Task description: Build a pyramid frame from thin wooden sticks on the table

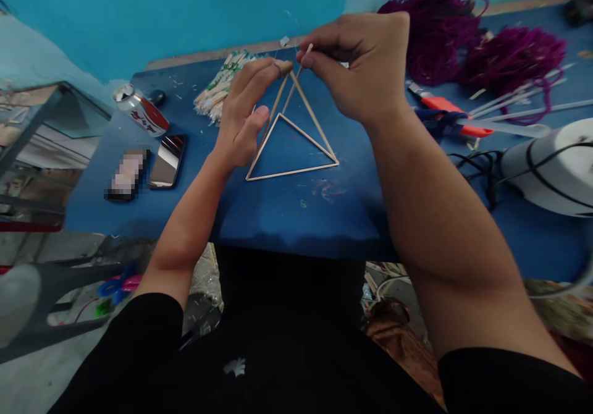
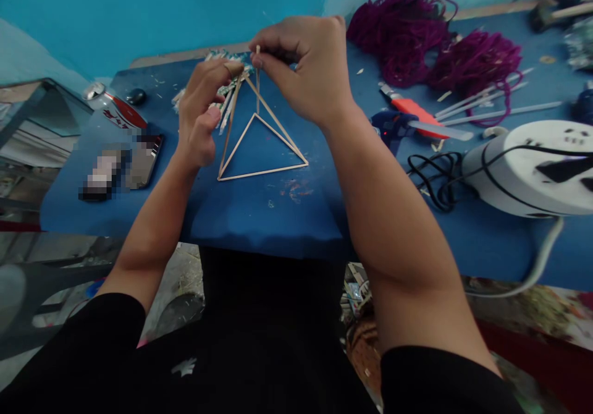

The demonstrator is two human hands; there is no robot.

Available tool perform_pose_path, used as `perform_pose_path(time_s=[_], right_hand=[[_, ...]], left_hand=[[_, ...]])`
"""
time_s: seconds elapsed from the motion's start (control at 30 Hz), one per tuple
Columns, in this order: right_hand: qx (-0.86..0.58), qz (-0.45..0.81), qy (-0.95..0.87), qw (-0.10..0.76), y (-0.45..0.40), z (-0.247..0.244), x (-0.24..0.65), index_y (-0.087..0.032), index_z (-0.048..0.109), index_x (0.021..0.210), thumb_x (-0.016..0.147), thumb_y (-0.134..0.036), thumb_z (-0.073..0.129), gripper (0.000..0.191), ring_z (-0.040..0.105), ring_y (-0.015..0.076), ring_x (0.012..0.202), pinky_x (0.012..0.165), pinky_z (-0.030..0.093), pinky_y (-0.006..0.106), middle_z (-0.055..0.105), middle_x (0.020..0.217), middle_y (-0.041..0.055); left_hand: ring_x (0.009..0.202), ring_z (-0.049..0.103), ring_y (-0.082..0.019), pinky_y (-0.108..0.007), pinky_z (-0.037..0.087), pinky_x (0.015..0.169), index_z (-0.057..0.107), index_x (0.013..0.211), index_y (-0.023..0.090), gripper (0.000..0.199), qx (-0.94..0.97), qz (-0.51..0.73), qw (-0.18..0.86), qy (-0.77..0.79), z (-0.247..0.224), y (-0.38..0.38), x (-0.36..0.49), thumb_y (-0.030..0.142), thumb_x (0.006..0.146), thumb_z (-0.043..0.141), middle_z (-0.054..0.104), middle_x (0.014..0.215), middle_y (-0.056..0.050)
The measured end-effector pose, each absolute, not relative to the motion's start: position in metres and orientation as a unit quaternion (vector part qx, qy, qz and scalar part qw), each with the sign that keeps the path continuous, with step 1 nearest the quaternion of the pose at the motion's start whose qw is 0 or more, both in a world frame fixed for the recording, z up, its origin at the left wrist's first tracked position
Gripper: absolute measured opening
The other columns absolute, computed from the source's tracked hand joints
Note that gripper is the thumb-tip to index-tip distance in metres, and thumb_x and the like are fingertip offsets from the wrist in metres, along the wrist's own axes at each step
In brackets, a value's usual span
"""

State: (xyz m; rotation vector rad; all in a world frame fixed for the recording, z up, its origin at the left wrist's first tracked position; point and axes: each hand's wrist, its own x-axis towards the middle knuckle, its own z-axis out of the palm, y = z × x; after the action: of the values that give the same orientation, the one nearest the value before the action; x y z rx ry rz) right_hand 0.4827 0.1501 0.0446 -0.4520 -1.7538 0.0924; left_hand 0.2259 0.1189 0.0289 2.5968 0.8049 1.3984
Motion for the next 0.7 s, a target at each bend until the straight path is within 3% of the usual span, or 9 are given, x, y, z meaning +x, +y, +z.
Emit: perform_pose_path(time_s=[0.27, 0.4, 0.7], right_hand=[[-0.190, 0.044, -0.767, 0.611, 0.1501, 0.0418, 0.4781, -0.024, 0.096, 0.108, 0.101, -0.015, 0.083, 0.017, 0.077, 0.0161, 0.084, 0.076, 0.046, 0.028, 0.084, 0.093, -0.0008], [-0.185, 0.044, -0.769, 0.610, 0.1501, 0.0416, 0.4779, -0.024, 0.095, 0.108, 0.101, -0.012, 0.083, 0.019, 0.076, 0.0155, 0.083, 0.074, 0.045, 0.028, 0.083, 0.092, -0.0013], [-0.188, 0.022, -0.772, 0.607, 0.1534, 0.0401, 0.4822, -0.028, 0.095, 0.113, 0.103, -0.016, 0.085, 0.018, 0.082, 0.0203, 0.085, 0.071, 0.056, 0.035, 0.088, 0.098, -0.0003]], left_hand=[[0.146, 0.069, -0.043, -0.059, 0.059, 0.117, 0.065, 0.162, 0.047, 0.075, 0.854, 0.450, 0.049, 0.257, 0.0254, 0.1220, 0.2251, 0.083, 0.107, 0.028, 0.070, 0.167, -0.009], [0.142, 0.070, -0.043, -0.057, 0.061, 0.113, 0.065, 0.162, 0.050, 0.072, 0.850, 0.454, 0.045, 0.262, 0.0262, 0.1197, 0.2255, 0.083, 0.107, 0.032, 0.071, 0.165, -0.008], [0.132, 0.072, -0.041, -0.055, 0.065, 0.102, 0.068, 0.160, 0.048, 0.073, 0.849, 0.461, 0.042, 0.255, 0.0269, 0.1185, 0.2269, 0.085, 0.107, 0.034, 0.073, 0.159, -0.010]])
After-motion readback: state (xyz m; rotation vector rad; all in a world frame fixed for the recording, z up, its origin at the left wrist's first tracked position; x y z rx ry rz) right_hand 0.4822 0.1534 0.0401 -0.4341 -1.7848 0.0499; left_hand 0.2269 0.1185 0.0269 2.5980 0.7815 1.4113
